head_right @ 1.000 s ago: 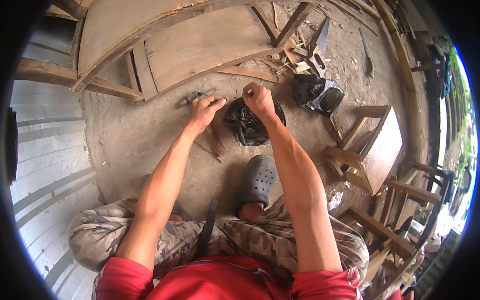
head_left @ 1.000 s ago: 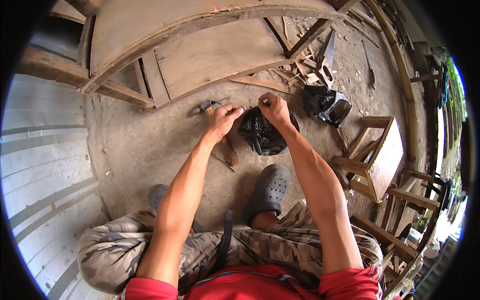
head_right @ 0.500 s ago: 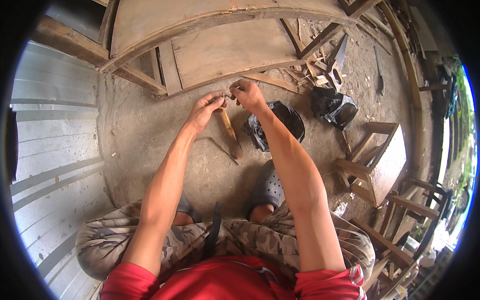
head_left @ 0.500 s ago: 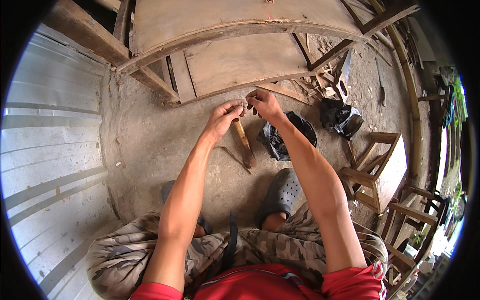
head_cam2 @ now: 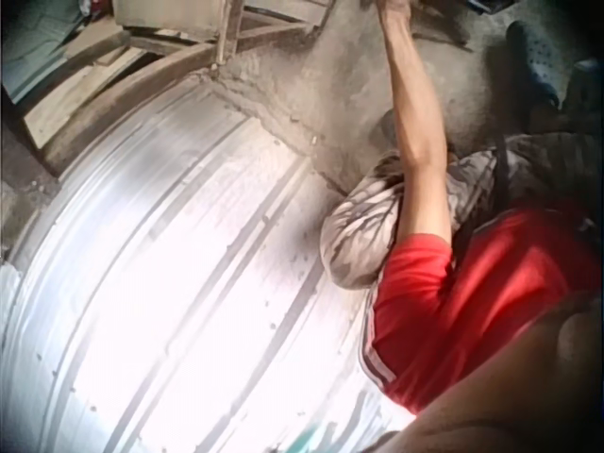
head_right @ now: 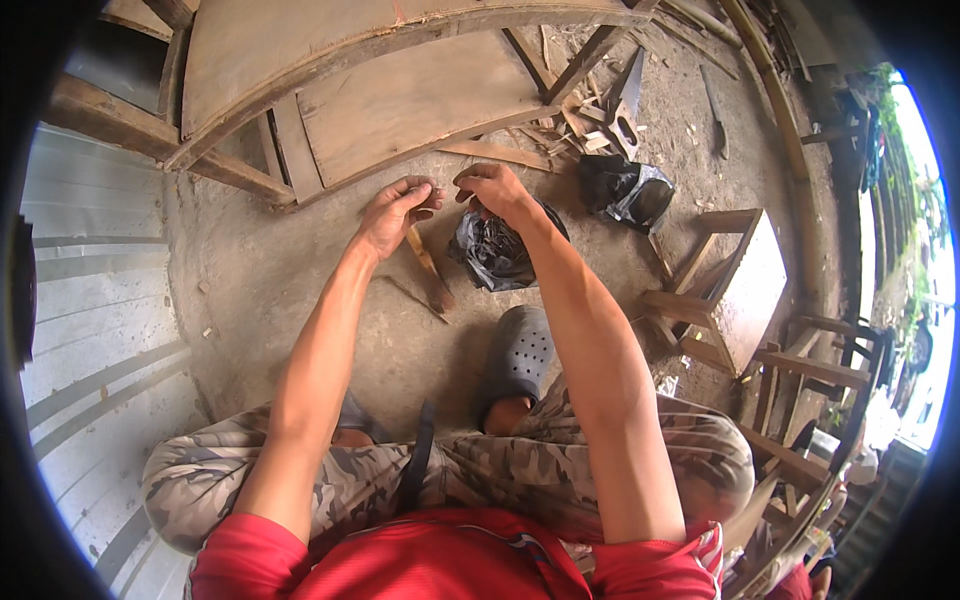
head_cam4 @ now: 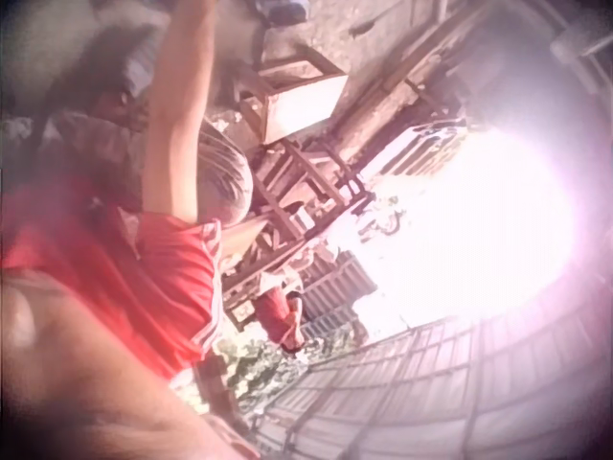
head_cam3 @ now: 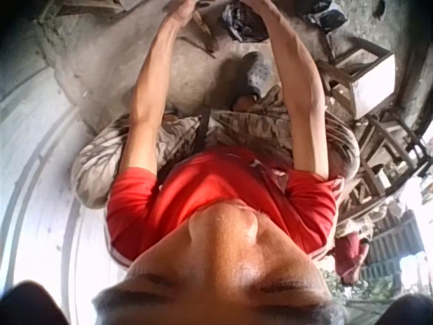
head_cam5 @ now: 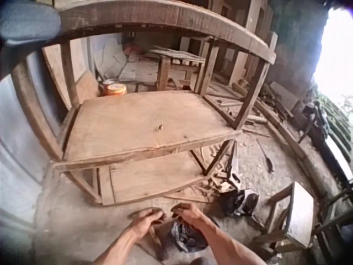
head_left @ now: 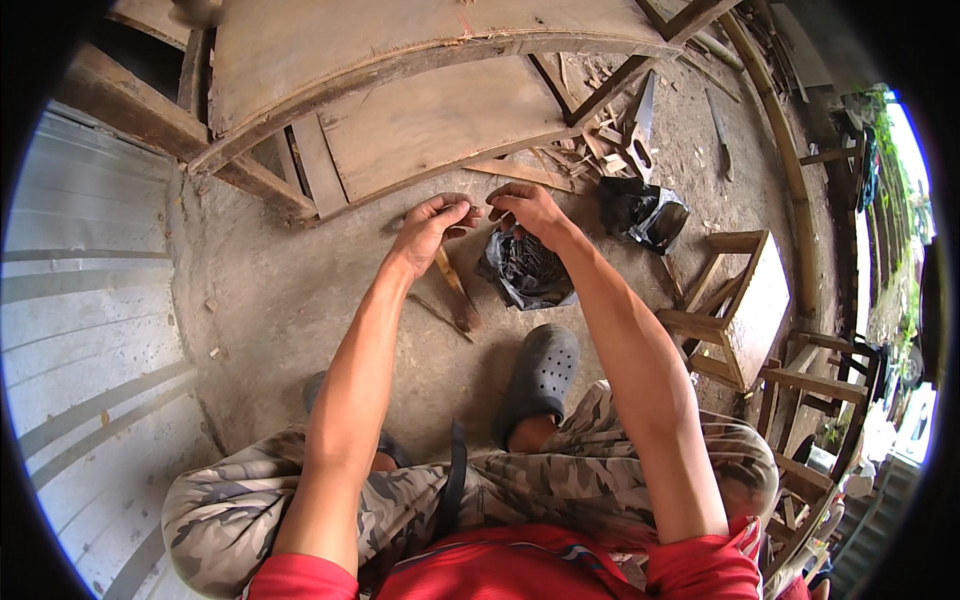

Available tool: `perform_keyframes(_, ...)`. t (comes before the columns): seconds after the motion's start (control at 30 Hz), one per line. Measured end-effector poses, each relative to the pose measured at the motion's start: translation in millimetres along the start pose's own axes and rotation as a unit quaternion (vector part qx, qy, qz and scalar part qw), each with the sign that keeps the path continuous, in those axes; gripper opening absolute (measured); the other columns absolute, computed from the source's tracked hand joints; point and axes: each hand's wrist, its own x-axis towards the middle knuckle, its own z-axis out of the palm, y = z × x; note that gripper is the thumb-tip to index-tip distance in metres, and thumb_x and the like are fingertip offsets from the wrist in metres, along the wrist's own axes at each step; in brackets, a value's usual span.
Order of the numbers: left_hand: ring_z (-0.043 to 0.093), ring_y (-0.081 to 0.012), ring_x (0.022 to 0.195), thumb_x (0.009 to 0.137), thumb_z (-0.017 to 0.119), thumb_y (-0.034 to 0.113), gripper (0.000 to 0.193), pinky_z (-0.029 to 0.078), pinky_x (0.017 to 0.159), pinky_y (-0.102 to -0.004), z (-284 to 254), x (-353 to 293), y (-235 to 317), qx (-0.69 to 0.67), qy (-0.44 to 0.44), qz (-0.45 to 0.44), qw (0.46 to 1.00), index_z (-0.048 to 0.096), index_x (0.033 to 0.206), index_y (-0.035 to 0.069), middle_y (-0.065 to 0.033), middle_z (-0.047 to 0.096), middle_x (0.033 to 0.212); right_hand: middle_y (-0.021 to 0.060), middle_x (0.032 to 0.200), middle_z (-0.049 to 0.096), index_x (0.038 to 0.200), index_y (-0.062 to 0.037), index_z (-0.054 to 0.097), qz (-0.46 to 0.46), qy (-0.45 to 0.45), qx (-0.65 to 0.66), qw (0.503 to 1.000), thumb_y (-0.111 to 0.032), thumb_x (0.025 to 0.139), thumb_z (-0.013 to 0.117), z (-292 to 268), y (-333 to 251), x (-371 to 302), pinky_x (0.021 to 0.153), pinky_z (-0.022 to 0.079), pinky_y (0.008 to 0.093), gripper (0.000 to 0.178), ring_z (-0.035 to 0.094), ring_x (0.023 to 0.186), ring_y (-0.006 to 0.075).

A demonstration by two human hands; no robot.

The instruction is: The person assembles a wooden stool by hammering nails into the frame and attaching a curved wooden panel. They repeatedly pick up nails from a black bag and use a hammer to secure the pieces together.

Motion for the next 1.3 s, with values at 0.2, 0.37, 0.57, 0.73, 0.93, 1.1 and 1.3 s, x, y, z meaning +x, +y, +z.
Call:
perform_keyframes(0.2, 0.063, -0.0112, 0.092, 0.095, 0.067, 0.026, 0.021, 0.048, 0.083, -0.0286, 7.3, 6.1, -4.1, 0.062, 0.088, 0.065, 0.992, 0.070, 0.109, 0.010, -0.0016, 0.071, 0.098, 0.0045, 0.088, 0.072, 0.106, -0.0040, 0.072, -0.010, -0.059, 0.065, 0.996, -0.019, 0.089, 0.066, 6.7, -19.7, -11.1, 0.057, 0.050, 0.0250, 0.023, 0.063, 0.071, 0.0102)
perform_keyframes(0.37, 0.062, -0.0096, 0.088, 0.097, 0.063, 0.020, 0.021, 0.049, 0.079, -0.0257, -2.7, 2.8, -6.6, 0.211, 0.156, 0.155, 0.952, 0.070, 0.107, 0.003, -0.0024, 0.071, 0.096, 0.0035, 0.087, 0.072, 0.102, -0.0018, 0.073, -0.059, -0.012, 0.003, 0.998, -0.025, 0.090, 0.068, 29.7, -37.1, -10.2, 0.059, 0.051, 0.0262, 0.026, 0.063, 0.071, 0.0101)
perform_keyframes(0.57, 0.071, -0.0210, 0.092, 0.092, 0.066, 0.018, 0.019, 0.053, 0.081, -0.0330, -18.9, -25.6, -0.7, 0.386, 0.197, 0.143, 0.890, 0.072, 0.103, 0.003, -0.0129, 0.074, 0.097, 0.0069, 0.084, 0.072, 0.105, -0.0033, 0.071, -0.097, -0.014, -0.132, 0.986, -0.026, 0.089, 0.068, 64.2, -15.9, 19.4, 0.059, 0.054, 0.0298, 0.028, 0.067, 0.074, 0.0122)
perform_keyframes(0.73, 0.071, -0.0253, 0.086, 0.091, 0.067, 0.019, 0.019, 0.054, 0.078, -0.0350, -50.7, -43.3, -3.5, 0.454, 0.223, 0.132, 0.853, 0.073, 0.100, 0.005, -0.0124, 0.074, 0.092, 0.0166, 0.088, 0.073, 0.107, -0.0065, 0.070, -0.170, 0.007, -0.242, 0.955, -0.019, 0.084, 0.066, 106.7, -27.0, 16.6, 0.076, 0.055, 0.0374, 0.027, 0.072, 0.083, 0.0272)
perform_keyframes(0.93, 0.069, -0.0275, 0.085, 0.088, 0.070, 0.028, 0.024, 0.053, 0.076, -0.0370, -21.3, -39.2, -12.0, 0.450, 0.200, 0.135, 0.860, 0.074, 0.096, 0.007, -0.0121, 0.073, 0.091, 0.0171, 0.083, 0.073, 0.091, -0.0062, 0.073, -0.161, -0.036, -0.335, 0.928, -0.016, 0.080, 0.060, 59.3, -37.3, 11.7, 0.072, 0.057, 0.0377, 0.020, 0.072, 0.077, 0.0300)
perform_keyframes(1.1, 0.056, -0.0297, 0.115, 0.082, 0.075, 0.031, 0.021, 0.042, 0.100, -0.0432, 43.3, -23.0, -50.9, 0.561, 0.127, 0.261, 0.775, 0.076, 0.094, 0.014, -0.0098, 0.064, 0.118, 0.0139, 0.070, 0.070, 0.090, -0.0063, 0.075, 0.044, -0.033, -0.448, 0.892, -0.012, 0.078, 0.056, -15.7, -5.4, -10.0, 0.056, 0.056, 0.0369, 0.023, 0.068, 0.057, 0.0245)
perform_keyframes(1.3, 0.033, -0.0334, 0.141, 0.080, 0.076, 0.024, 0.024, 0.027, 0.114, -0.0542, 76.2, -12.3, -82.3, 0.676, 0.054, 0.172, 0.715, 0.075, 0.102, 0.015, -0.0139, 0.044, 0.147, 0.0154, 0.085, 0.073, 0.098, -0.0094, 0.075, -0.017, 0.092, -0.404, 0.910, -0.009, 0.077, 0.059, -50.9, 85.9, -44.8, 0.072, 0.056, 0.0383, 0.027, 0.072, 0.077, 0.0297)
